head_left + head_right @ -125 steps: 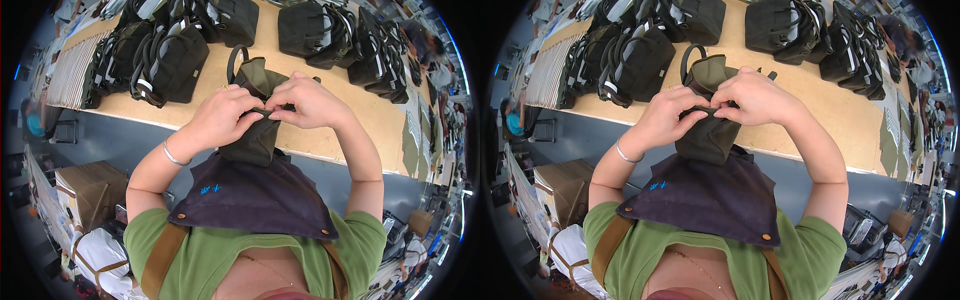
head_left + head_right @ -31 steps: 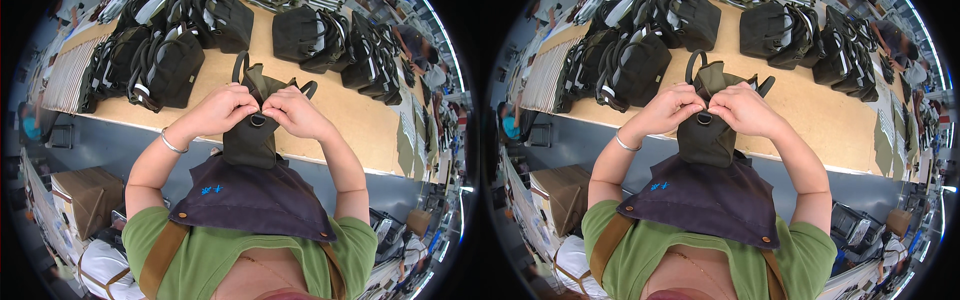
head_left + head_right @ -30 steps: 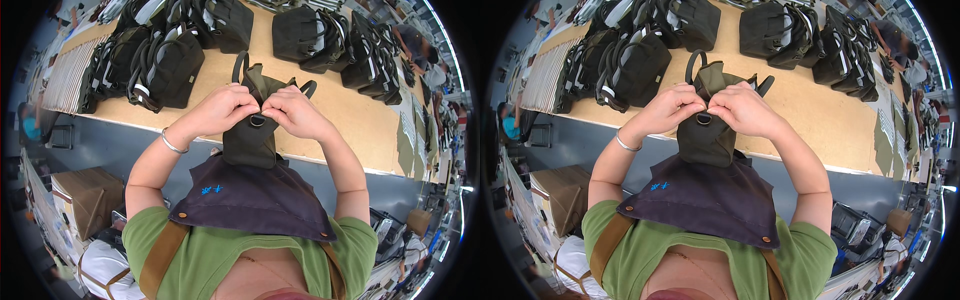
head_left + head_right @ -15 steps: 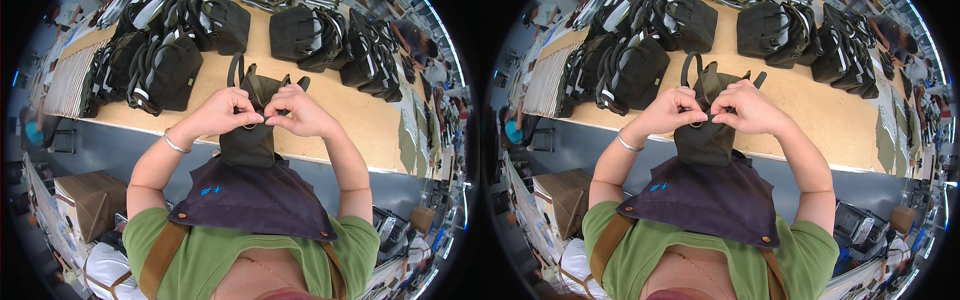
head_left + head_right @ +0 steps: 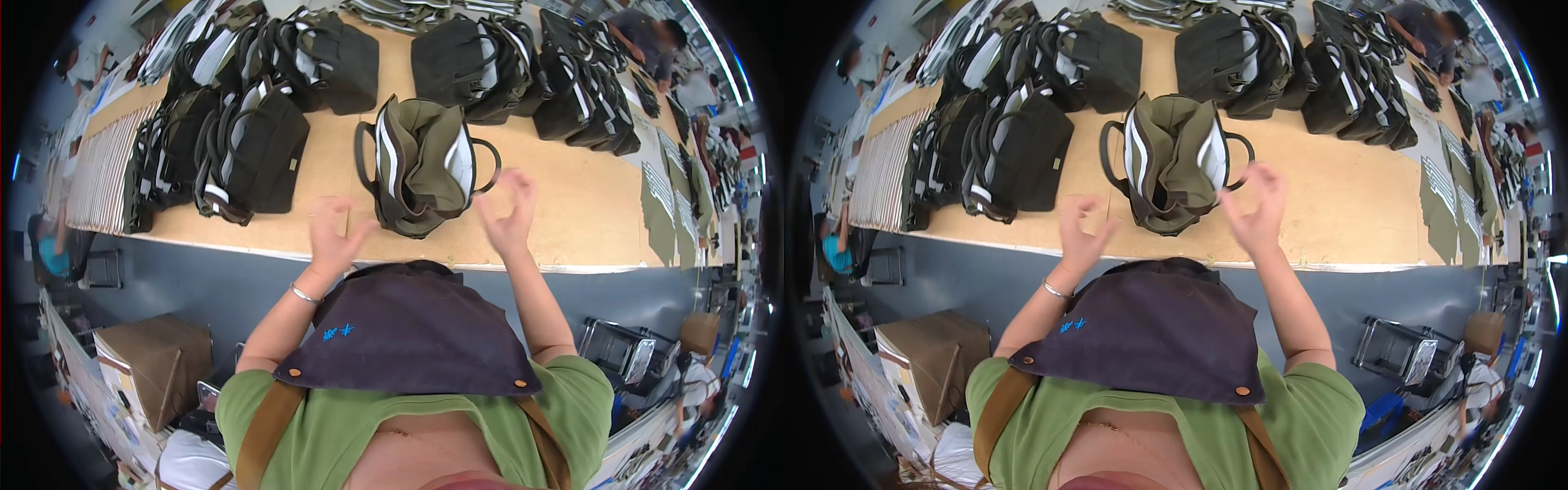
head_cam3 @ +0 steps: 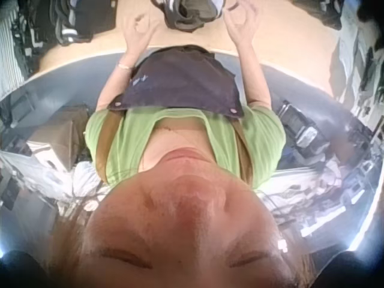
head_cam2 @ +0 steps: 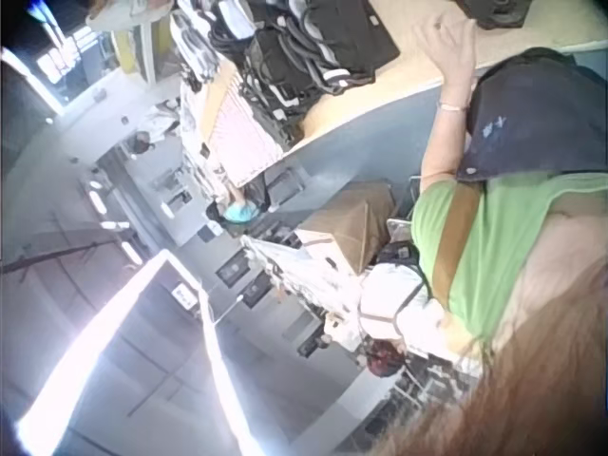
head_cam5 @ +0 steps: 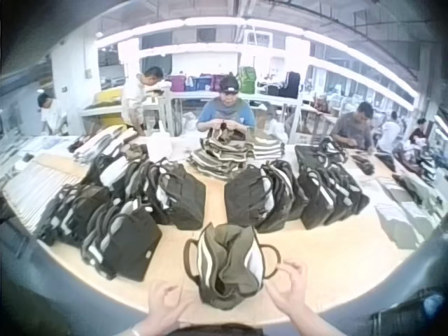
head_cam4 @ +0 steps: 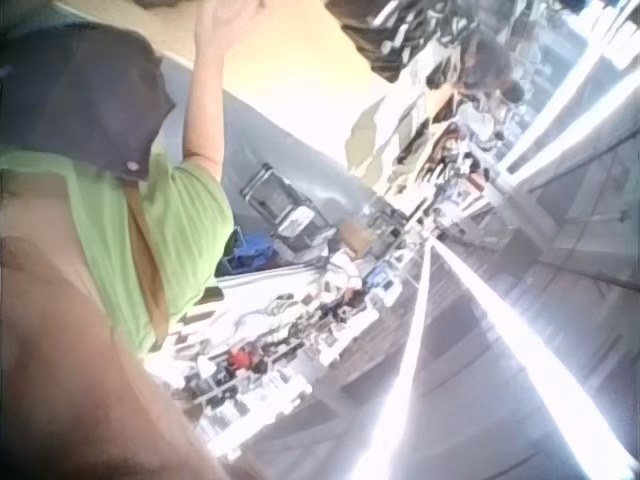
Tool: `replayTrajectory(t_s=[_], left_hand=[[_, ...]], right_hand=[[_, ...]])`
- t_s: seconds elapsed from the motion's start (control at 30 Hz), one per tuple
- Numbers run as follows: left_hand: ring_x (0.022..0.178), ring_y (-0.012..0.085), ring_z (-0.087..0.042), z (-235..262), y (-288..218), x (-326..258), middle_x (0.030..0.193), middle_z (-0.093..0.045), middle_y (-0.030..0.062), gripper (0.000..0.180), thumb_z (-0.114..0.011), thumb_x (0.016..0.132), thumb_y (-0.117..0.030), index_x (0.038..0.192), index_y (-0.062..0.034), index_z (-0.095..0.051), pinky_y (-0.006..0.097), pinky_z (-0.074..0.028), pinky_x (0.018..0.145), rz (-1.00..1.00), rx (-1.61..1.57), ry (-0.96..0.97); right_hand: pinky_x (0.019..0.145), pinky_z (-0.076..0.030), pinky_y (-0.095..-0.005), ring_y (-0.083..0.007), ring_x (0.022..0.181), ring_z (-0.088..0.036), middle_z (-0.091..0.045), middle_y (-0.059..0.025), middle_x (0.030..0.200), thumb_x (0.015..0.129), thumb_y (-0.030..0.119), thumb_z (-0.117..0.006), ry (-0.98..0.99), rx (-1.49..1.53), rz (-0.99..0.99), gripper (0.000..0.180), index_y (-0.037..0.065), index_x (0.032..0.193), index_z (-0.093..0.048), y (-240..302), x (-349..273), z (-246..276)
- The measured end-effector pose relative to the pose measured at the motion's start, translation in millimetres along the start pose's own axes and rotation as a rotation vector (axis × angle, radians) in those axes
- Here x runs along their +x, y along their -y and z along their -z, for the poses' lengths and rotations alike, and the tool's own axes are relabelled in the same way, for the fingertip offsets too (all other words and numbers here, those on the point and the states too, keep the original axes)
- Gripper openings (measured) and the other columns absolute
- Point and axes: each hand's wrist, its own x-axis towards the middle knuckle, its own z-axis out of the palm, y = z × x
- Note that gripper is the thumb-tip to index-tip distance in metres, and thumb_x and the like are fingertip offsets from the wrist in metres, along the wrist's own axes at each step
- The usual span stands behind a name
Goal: The person assembles olive green bags by hand on a wooden workbench. They repeatedly open the bags, manipulate the zipper pulls and internal lining, and close the zippers. The person handles multiple bags sequentially, placing finished units aside.
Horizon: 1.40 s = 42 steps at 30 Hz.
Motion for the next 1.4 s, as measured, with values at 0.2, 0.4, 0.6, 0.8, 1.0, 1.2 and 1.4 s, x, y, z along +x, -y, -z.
replayTrajectory(t_s=[0.2, 0.4, 0.6, 0.8, 1.0, 1.2, 1.4], left_hand=[[0.136, 0.0416, -0.027, -60.7, 15.8, 29.2, 0.141, -0.032, 0.0274, 0.075, -0.07, 0.085, -0.028, 0.145, -0.0018, -0.033, 0.047, -0.024, 0.112, 0.037, -0.019, 0.294], [0.131, 0.0388, -0.033, -97.2, -41.2, 42.6, 0.142, -0.034, 0.024, 0.072, -0.07, 0.084, -0.018, 0.144, -0.0024, -0.035, 0.046, -0.028, 0.11, -0.152, -0.039, 0.373], [0.127, 0.0371, -0.042, -111.9, 40.3, 4.6, 0.14, -0.041, 0.0223, 0.062, -0.068, 0.085, -0.021, 0.14, -0.004, -0.043, 0.044, -0.032, 0.109, 0.158, 0.127, 0.693], [0.141, 0.0382, -0.026, -168.3, 35.5, -26.5, 0.151, -0.03, 0.0219, 0.064, -0.06, 0.089, -0.032, 0.144, -0.0096, -0.039, 0.055, -0.022, 0.112, 0.177, 0.39, 0.769], [0.146, 0.0374, -0.015, -179.5, 48.8, -35.6, 0.157, -0.022, 0.0159, 0.067, -0.055, 0.09, -0.039, 0.148, -0.0144, -0.034, 0.06, -0.015, 0.112, 0.145, 0.584, 0.715], [0.147, 0.0377, -0.012, -185.8, 42.5, -28.2, 0.159, -0.019, 0.016, 0.068, -0.054, 0.09, -0.041, 0.15, -0.017, -0.032, 0.06, -0.013, 0.112, 0.211, 0.652, 0.739], [0.147, 0.0388, -0.009, -216.1, 43.1, -13.9, 0.16, -0.015, 0.017, 0.07, -0.053, 0.09, -0.042, 0.151, -0.0151, -0.029, 0.061, -0.009, 0.112, 0.209, 0.717, 0.691]], right_hand=[[0.105, -0.04, -0.0395, -0.0288, 0.129, -0.043, -0.043, -0.0188, 0.14, 0.075, 0.027, -0.081, -0.049, 0.463, -0.44, 0.09, 0.0, 0.145, -0.032, -8.7, 24.2, -77.1], [0.087, -0.046, -0.0308, -0.022, 0.097, -0.06, -0.065, -0.0105, 0.103, 0.094, 0.014, -0.059, -0.022, 0.369, -0.576, 0.017, 0.014, 0.105, -0.072, -18.9, 36.2, -64.2], [0.088, -0.049, -0.0303, -0.0166, 0.094, -0.062, -0.061, -0.0076, 0.118, 0.096, 0.004, -0.05, -0.193, 0.369, -0.672, 0.043, 0.014, 0.138, -0.047, -77.5, 23.5, 140.1], [0.083, -0.05, -0.0308, -0.0168, 0.085, -0.06, -0.06, -0.0085, 0.117, 0.092, 0.0, -0.054, -0.198, -0.088, -0.645, 0.049, 0.015, 0.139, -0.045, -182.9, 13.2, 299.5], [0.09, -0.05, -0.0425, -0.0293, 0.113, -0.058, -0.058, -0.009, 0.123, 0.084, 0.004, -0.065, -0.067, -0.794, -0.664, 0.059, 0.029, 0.135, -0.049, -298.4, -9.9, 415.5], [0.091, -0.049, -0.0467, -0.0331, 0.116, -0.053, -0.056, -0.0075, 0.12, 0.077, -0.011, -0.052, -0.255, -0.908, -0.843, 0.063, 0.03, 0.125, -0.058, -356.2, -35.1, 417.2], [0.091, -0.048, -0.0438, -0.0329, 0.11, -0.055, -0.058, -0.0095, 0.113, 0.073, -0.013, -0.048, -0.432, -0.916, -0.807, 0.061, 0.026, 0.117, -0.064, -358.4, -32.6, 432.5]])
